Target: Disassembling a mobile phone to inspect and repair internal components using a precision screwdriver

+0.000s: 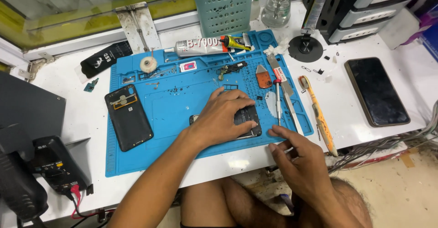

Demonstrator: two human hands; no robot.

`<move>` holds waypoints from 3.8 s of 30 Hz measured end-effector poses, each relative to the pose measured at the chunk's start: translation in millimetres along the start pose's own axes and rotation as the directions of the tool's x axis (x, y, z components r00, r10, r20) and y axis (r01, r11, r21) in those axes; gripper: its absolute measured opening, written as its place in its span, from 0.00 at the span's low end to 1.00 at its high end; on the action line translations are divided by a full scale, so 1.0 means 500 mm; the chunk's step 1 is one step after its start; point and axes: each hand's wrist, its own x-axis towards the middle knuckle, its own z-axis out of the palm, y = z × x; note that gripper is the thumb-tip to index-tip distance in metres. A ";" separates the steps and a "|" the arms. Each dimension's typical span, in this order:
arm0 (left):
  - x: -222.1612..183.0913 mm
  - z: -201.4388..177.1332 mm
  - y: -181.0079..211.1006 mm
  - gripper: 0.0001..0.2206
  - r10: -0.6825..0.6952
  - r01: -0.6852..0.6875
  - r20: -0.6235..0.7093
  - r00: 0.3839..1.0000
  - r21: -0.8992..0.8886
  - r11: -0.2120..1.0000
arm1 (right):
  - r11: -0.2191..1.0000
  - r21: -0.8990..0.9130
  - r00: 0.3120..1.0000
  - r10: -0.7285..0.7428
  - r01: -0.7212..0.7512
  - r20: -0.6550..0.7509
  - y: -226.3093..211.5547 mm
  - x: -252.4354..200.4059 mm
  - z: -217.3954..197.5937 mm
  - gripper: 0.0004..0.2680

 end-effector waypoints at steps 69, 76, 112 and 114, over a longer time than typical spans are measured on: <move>-0.007 -0.052 -0.118 0.09 -0.099 -0.195 -0.868 0.486 -0.218 0.956 | 0.747 0.663 0.997 0.015 0.040 -0.077 -0.055 0.234 0.122 0.05; -0.004 -0.020 -0.094 0.11 0.058 -0.291 -0.649 0.759 -0.259 0.921 | 0.783 0.610 0.988 -0.037 0.122 -0.150 -0.040 0.208 0.053 0.06; -0.018 0.019 -0.059 0.05 -0.104 -0.064 -0.149 0.983 -0.821 0.568 | 0.736 0.570 0.921 -0.195 0.364 -0.337 -0.046 0.163 0.036 0.20; -0.014 0.026 -0.069 0.04 -0.137 -0.071 -0.181 0.974 -0.816 0.574 | 0.739 0.552 0.910 -0.209 0.387 -0.358 -0.044 0.165 0.033 0.19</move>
